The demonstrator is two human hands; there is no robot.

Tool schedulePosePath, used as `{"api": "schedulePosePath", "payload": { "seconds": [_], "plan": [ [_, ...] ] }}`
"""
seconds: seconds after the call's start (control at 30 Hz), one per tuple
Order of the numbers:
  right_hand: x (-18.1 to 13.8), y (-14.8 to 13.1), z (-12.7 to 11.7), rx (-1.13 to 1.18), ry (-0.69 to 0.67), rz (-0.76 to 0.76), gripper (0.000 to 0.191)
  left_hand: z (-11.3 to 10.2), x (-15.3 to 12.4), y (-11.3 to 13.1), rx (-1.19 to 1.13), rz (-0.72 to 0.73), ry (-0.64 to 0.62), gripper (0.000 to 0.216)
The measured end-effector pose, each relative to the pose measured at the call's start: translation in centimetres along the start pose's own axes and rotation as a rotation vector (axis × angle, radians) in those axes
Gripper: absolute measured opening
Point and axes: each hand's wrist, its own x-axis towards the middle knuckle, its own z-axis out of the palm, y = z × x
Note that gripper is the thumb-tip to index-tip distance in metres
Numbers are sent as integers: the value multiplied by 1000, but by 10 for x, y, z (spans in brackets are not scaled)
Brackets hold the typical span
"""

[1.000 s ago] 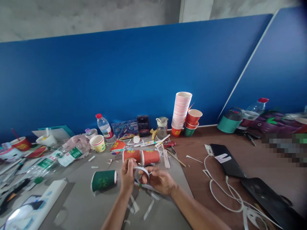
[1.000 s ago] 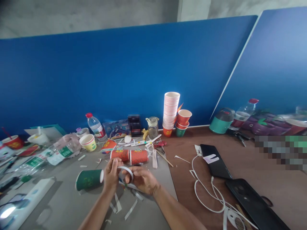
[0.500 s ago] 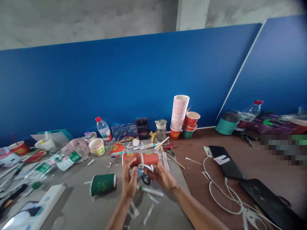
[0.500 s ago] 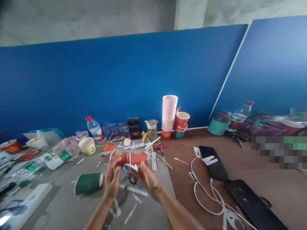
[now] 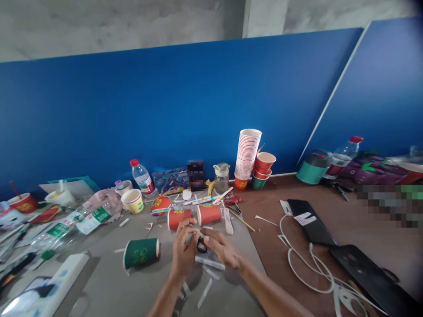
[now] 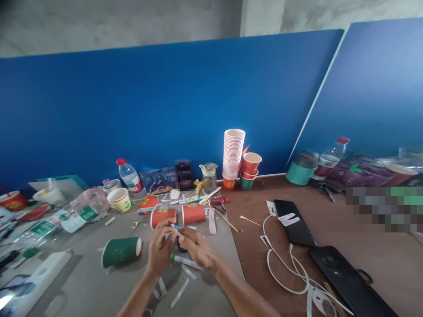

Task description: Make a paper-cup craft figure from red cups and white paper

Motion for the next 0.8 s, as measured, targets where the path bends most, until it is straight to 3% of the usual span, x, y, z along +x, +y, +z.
{"api": "schedulePosePath", "payload": {
  "seconds": [0.17,0.33,0.6,0.8],
  "plan": [
    [4,2,-2,-10,25,97,29,-8,11,-6,-172,-168,164,23],
    [4,-2,0,46,-31,96,17,-3,8,-8,-274,-278,108,28],
    [9,8,5,128,20,208,15,3,3,-9,-258,-241,93,23],
    [9,2,1,6,122,208,18,2,2,0,-202,-203,52,24]
  ]
}}
